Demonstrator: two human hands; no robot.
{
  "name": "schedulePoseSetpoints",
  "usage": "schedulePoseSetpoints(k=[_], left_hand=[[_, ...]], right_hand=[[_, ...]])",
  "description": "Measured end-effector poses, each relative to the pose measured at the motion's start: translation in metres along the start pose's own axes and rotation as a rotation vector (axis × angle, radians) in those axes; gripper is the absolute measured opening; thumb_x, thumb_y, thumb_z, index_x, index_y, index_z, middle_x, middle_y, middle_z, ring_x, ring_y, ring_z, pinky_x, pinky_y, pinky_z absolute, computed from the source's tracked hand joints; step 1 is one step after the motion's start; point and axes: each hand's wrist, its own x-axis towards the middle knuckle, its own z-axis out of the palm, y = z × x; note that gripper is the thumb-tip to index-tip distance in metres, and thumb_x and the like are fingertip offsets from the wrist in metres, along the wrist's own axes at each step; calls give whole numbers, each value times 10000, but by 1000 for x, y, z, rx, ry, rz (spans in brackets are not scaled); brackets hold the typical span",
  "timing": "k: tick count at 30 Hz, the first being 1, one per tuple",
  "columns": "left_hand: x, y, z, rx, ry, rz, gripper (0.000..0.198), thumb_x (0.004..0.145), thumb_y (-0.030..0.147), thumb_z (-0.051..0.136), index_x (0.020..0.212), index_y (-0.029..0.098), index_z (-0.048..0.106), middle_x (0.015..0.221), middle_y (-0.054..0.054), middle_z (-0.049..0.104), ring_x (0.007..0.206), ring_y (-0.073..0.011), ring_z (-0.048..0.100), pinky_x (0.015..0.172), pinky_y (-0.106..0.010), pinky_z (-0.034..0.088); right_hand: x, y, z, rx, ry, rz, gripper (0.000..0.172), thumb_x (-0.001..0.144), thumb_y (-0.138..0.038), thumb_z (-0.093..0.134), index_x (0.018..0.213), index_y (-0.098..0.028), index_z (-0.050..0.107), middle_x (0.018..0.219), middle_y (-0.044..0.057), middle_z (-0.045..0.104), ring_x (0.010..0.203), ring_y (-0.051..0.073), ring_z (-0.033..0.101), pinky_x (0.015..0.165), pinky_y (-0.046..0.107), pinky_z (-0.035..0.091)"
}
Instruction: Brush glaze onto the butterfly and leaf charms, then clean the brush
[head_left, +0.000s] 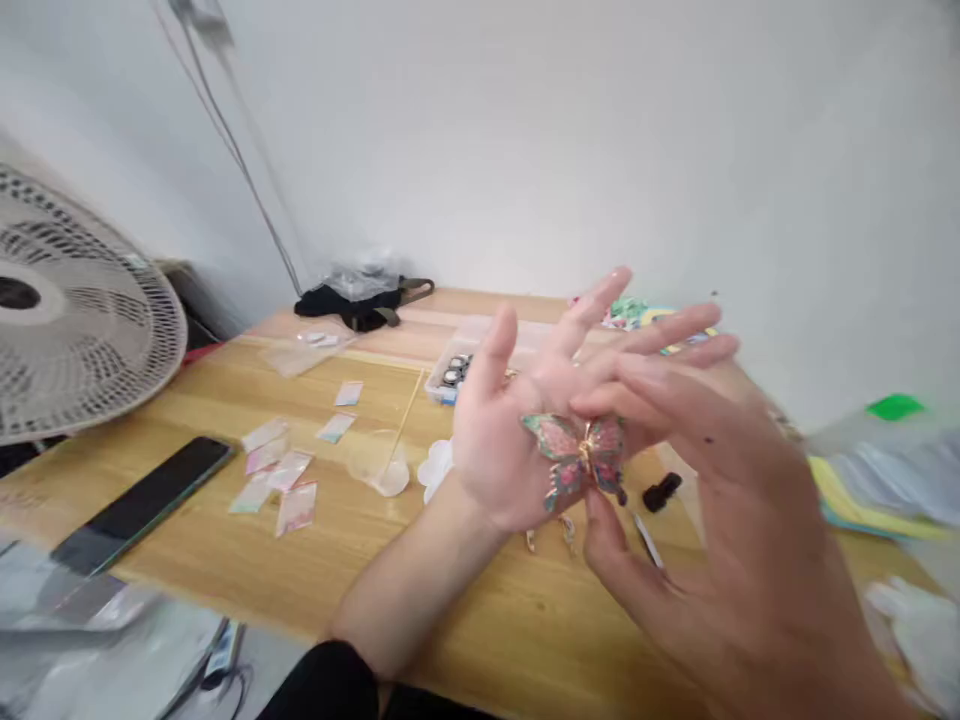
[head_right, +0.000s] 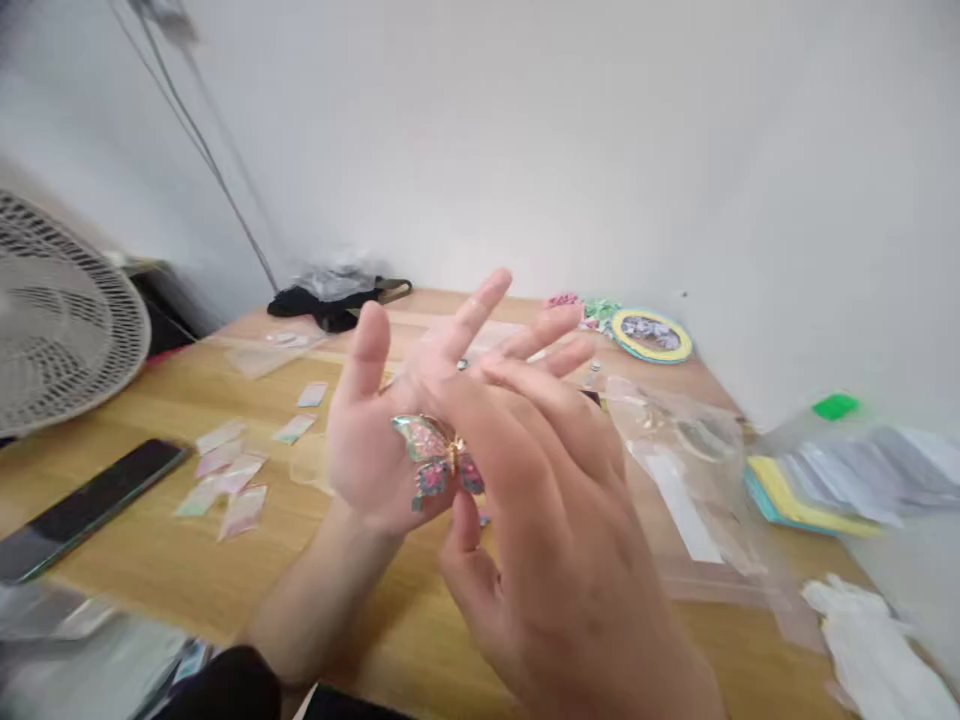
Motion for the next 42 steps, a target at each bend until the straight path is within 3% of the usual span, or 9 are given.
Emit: schedulePoseSetpoints(k=[4,10,17,26,29,32,36,42], left_hand=[[1,-5,-2,55,51,-23,697,1003,568,105,1573,170,167,1515,-153,461,1413,-304,424,1205,-587,218],[6,-9,-10,127,202,-130,636,993,564,215,1504,224,380,1443,-102,565,1421,-317,414,1201,-599,248],[10,-9,-11,66,248,-109,635,999,550,157,1484,218,395,1465,-86,544,1401,-339,443,1121,-601,398],[11,-12,-9,144,366,-104,629,945,674,273,1407,311,499,1454,-7,555,1470,-331,314,1161,-570,333],[13,-13,-9,137,390,-94,619,940,678,297,1416,332,489,1474,3,533,1475,-341,297,1151,-573,347],[14,-14,-8,124,384,-83,598,952,657,289,1434,350,465,1479,12,526,1482,-342,284,1146,-590,348],[14,-15,-9,147,358,-96,665,949,674,257,1450,285,457,1435,-30,571,1493,-341,249,1160,-581,327],[14,-16,-10,167,345,-111,663,953,681,232,1421,285,484,1480,-19,529,1497,-341,238,1188,-588,288]], right_hand=[[0,7,3,-5,11,14,544,825,-134,547,1357,-198,451,1219,73,610,1229,243,523,1112,420,404],[-2,13,6,97,33,67,630,811,-118,536,1423,-178,399,1109,67,622,1054,229,613,978,445,520],[-1,15,6,132,62,139,669,815,-61,525,1444,-202,348,1137,45,640,1066,182,626,1057,404,506],[-1,12,4,20,6,136,660,812,-74,547,1436,-175,356,1264,44,616,1110,145,604,1013,273,509],[-2,12,2,20,6,149,672,805,-125,587,1437,-160,361,1189,22,644,1028,137,621,1046,288,489],[-2,12,2,34,14,161,663,822,-165,604,1438,-180,359,1161,7,666,1002,147,637,1042,323,497],[-1,13,1,68,7,142,685,851,-168,598,1468,-215,306,1162,10,673,1012,159,630,927,304,542],[-1,16,1,130,13,132,729,810,-154,645,1462,-189,321,1116,23,679,1068,177,622,968,330,513]])
